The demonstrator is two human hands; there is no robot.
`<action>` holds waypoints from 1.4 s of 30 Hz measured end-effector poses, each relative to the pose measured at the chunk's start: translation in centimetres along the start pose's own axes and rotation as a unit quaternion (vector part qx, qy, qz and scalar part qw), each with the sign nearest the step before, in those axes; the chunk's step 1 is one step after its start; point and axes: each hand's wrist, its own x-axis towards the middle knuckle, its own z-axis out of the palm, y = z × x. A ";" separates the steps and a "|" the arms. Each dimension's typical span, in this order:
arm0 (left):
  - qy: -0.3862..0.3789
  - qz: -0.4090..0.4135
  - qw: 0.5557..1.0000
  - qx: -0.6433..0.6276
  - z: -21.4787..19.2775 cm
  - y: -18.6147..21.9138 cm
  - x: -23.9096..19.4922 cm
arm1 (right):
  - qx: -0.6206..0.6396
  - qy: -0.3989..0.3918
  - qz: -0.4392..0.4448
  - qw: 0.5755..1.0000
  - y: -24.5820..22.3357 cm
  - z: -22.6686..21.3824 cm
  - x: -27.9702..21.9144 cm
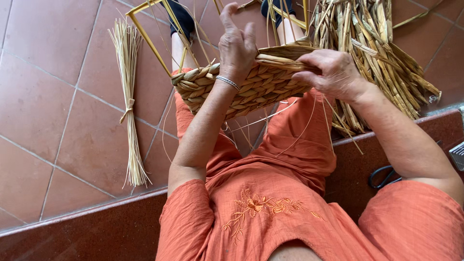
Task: The person weaves a small basket by hand, interlacing dried palm leaves through a rectangular frame. They repeatedly pull strands through the weave, tighten them, and adjust the basket's shape while seated on tiled steps.
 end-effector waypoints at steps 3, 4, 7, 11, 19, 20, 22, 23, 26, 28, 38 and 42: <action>0.049 0.135 0.976 0.167 0.7 -0.8 0.1 | -0.005 -0.072 0.070 0.995 0.1 -2.2 0.2; 0.056 0.176 0.959 0.215 1.1 -0.9 0.1 | -0.015 -0.107 0.102 0.989 -0.1 -3.0 0.3; -0.144 0.173 0.917 0.329 1.4 -0.2 0.3 | -0.130 -0.098 0.080 0.983 -1.4 -5.3 1.9; -0.142 0.151 0.978 0.002 -1.7 2.0 0.1 | -0.314 0.103 -0.097 0.939 -4.0 -6.4 5.5; -0.352 0.057 0.934 -0.021 -5.7 5.4 -0.1 | -0.382 0.029 -0.137 0.913 -4.4 -6.2 9.8; -0.329 0.085 0.940 0.026 -5.1 5.5 -0.2 | -0.368 -0.032 -0.074 0.926 -4.1 -6.3 9.9; -0.280 0.141 0.942 0.119 -3.6 5.7 -0.8 | -0.286 -0.158 0.084 0.941 -2.9 -6.9 10.1; -0.251 0.130 0.956 0.083 -3.0 5.6 -1.1 | -0.227 -0.181 0.152 0.945 -2.3 -7.0 10.1; -0.183 0.112 0.977 -0.011 -2.6 4.7 -1.4 | -0.113 -0.176 0.216 0.954 -0.7 -6.8 9.5; -0.169 0.118 0.977 -0.055 -2.9 4.0 -1.6 | -0.132 -0.083 0.082 0.984 0.0 -5.6 8.3; -0.128 0.174 0.976 0.021 -1.3 1.5 0.0 | -0.170 0.064 0.047 0.982 2.3 2.5 5.5; -0.109 0.081 0.991 -0.005 0.8 1.1 1.2 | -0.011 0.006 0.171 0.985 2.8 2.8 3.8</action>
